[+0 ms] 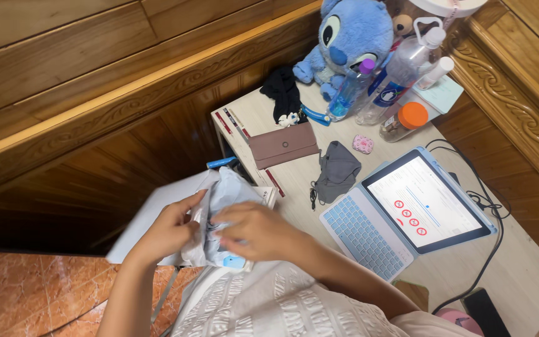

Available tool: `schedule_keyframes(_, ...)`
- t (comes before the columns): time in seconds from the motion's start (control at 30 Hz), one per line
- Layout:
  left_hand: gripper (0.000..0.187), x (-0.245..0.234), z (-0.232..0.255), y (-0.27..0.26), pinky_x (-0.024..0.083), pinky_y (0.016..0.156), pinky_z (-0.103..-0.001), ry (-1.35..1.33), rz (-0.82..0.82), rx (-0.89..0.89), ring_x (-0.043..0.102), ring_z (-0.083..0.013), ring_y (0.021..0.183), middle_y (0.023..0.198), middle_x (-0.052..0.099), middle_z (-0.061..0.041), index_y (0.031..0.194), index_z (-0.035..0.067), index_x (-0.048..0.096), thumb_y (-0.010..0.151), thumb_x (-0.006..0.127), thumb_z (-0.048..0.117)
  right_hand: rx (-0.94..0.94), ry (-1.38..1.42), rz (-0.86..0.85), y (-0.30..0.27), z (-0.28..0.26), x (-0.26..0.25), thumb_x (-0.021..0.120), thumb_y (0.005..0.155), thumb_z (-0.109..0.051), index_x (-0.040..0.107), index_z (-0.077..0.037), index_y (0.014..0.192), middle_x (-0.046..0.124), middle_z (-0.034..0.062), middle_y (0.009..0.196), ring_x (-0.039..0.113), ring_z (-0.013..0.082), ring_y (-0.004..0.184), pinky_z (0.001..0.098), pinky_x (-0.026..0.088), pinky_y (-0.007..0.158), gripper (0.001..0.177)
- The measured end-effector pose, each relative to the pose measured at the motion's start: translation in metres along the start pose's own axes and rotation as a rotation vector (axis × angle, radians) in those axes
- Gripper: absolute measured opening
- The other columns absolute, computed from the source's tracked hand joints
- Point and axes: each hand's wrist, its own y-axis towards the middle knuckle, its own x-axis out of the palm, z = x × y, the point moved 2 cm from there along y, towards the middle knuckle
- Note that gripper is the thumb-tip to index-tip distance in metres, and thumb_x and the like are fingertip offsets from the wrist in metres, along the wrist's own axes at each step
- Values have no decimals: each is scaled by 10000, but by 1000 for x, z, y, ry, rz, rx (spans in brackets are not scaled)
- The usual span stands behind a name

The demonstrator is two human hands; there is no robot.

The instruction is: The person unpacks a white padded mailer and a clear plastic bag, then places the plastic bag on a desk. They open a black bag, remove a yellow envelope and a blue card, and place them on the desk. The person then rummages through the black bag and removes a small wrapped item.

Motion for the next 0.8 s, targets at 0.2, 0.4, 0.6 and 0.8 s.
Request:
schedule_keyframes(0.2,849,17,-14,-8,440,535,-307,230,-5,136,503,-150,575,674,588,-113,1516,101,501,681,564,-41,464,-267,-214,-5,4,-9,661,913,-329,754,-53,1100,650,206,1290,663,387,1086,465,531,902,346)
schedule_keyframes(0.4,799,36,-35,1,541,665,-380,231,78,-71,655,-261,663,801,710,-214,1524,128,459,739,554,10,478,-130,-700,-11,0,48,520,1052,-365,725,-11,1001,673,207,1109,663,372,1017,474,523,944,412)
schedule_keyframes(0.6,803,27,-44,5,488,956,-387,588,131,512,661,-408,1106,1312,609,-337,1387,-10,569,585,607,12,220,128,-565,-19,7,75,587,965,-378,686,-3,949,684,194,981,653,385,987,494,510,859,388)
schedule_keyframes(0.8,873,29,-19,-15,552,886,-281,306,-459,111,764,-205,945,1307,719,-123,1437,205,568,610,489,-63,588,61,-845,-23,46,151,572,932,-375,803,-99,1027,745,170,966,718,342,936,478,529,879,373)
